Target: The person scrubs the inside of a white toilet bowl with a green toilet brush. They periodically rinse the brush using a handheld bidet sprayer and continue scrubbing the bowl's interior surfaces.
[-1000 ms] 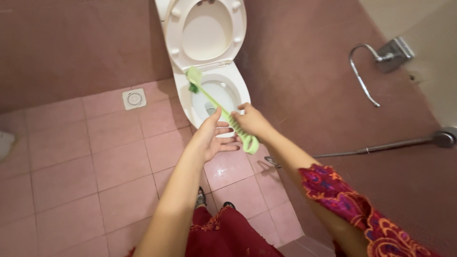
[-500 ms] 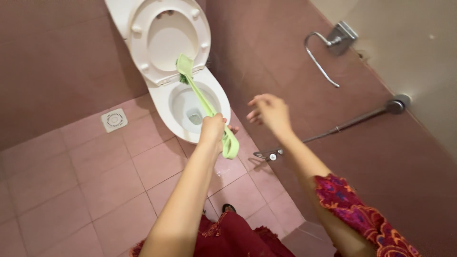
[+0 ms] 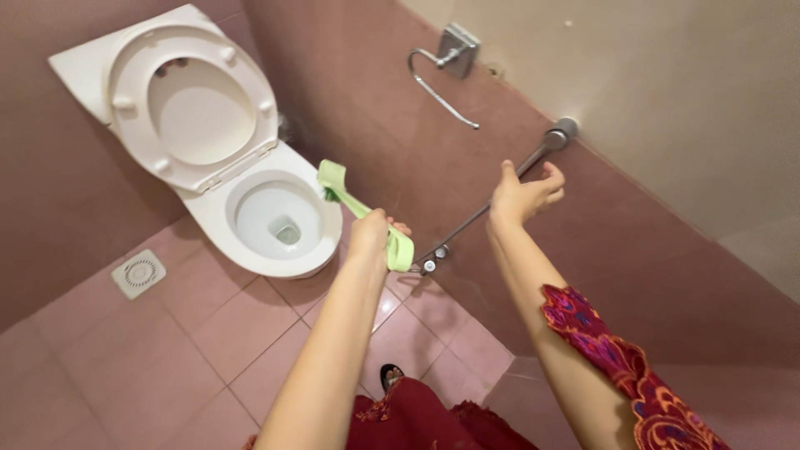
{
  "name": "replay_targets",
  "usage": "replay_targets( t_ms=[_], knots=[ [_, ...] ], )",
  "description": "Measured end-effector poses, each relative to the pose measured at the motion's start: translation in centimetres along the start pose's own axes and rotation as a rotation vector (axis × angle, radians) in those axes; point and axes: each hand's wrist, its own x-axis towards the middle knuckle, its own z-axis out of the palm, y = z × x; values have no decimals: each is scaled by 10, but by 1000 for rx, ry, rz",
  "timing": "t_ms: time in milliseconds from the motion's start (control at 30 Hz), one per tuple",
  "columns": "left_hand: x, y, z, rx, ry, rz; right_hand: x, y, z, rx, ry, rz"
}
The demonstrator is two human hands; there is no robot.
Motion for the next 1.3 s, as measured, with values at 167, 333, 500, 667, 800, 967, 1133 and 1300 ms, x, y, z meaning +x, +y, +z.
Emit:
replay_targets(
  t_ms=[167, 333, 500, 667, 800, 967, 1133, 1300],
  knots=[
    [5, 3, 9, -83, -43, 18, 34, 29, 13, -69, -35, 65],
    [-8, 10, 13, -135, -62, -11, 59, 50, 31, 83, -175, -43],
    [-20, 18, 13, -149, -38, -4, 69, 67, 34, 156, -199, -89],
    [-21, 24, -2, -224, -70, -42, 26, 61, 44, 266, -162, -227],
    [-39, 44, -25, -242, -70, -33, -60, 27, 43, 429, -520, -209],
    [-79, 101, -74, -197, 13, 9, -151, -33, 34, 194, -1047, -225],
    [-119, 157, -133, -247, 69, 70, -212, -41, 50, 55, -1329, -299],
    [-156, 188, -191, -316, 175, 181, -256, -15, 81, -212, -1404, -560]
  ],
)
